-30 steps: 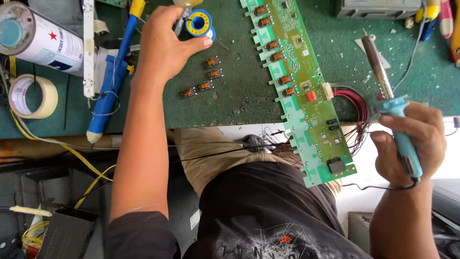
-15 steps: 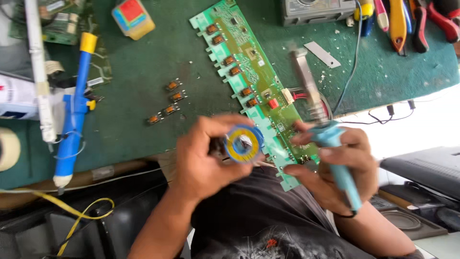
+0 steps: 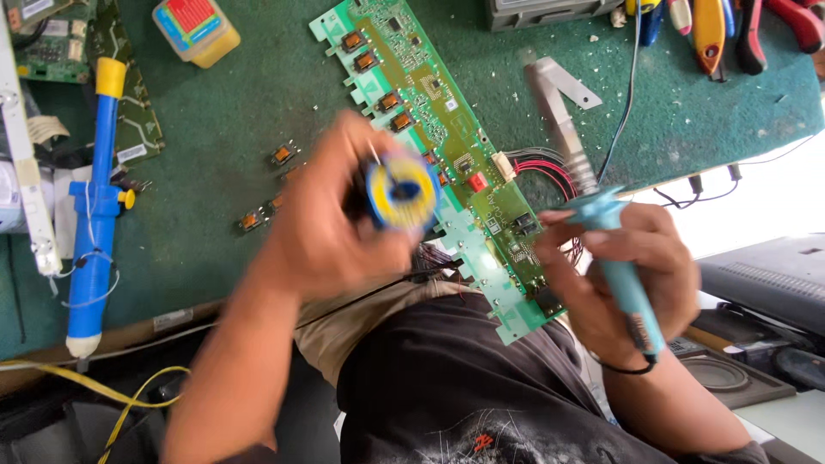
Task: The person solders components onto a green circuit board using a soldering iron and solder wire. They repeatedly apply solder to various points on the board while holding the components in place with their other hand.
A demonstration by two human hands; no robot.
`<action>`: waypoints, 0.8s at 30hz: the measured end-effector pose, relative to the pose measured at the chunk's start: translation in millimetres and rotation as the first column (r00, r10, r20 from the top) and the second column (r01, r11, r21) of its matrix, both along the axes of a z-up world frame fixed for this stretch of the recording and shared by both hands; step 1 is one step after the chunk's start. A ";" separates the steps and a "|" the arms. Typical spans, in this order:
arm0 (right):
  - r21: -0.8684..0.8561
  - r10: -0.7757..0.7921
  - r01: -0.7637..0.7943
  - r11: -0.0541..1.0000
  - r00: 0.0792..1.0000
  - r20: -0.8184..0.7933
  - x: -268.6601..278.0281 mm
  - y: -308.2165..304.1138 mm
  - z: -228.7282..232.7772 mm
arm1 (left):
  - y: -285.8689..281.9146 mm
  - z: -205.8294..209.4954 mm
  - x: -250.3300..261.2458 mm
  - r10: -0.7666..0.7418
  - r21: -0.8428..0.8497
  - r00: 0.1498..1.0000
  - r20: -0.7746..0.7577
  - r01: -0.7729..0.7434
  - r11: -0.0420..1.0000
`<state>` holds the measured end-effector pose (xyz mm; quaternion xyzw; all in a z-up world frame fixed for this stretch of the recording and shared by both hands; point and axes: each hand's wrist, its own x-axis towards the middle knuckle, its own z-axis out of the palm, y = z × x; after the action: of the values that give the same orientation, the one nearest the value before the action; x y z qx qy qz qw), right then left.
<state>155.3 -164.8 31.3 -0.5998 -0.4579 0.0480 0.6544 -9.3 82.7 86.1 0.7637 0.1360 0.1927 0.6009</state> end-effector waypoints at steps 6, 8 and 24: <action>-0.080 -0.173 0.203 0.976 0.942 0.288 7.4 -34.6 -4.8 | 68.2 6.9 36.6 -0.113 0.298 0.993 -0.037 0.119 0.947; -0.103 -0.215 0.235 0.966 0.961 0.175 -2.7 -45.0 -16.3 | 75.1 0.9 43.7 -0.191 0.354 0.982 0.005 0.177 0.919; -0.282 0.003 0.039 0.959 0.989 0.146 -5.5 -19.9 -4.5 | 72.3 -39.1 30.4 -0.271 0.406 0.958 -0.095 0.286 0.868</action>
<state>149.8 -184.6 26.7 -0.6935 -0.4872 0.0634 0.5269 21.1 155.1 46.9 0.8888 -0.0091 0.1152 0.4435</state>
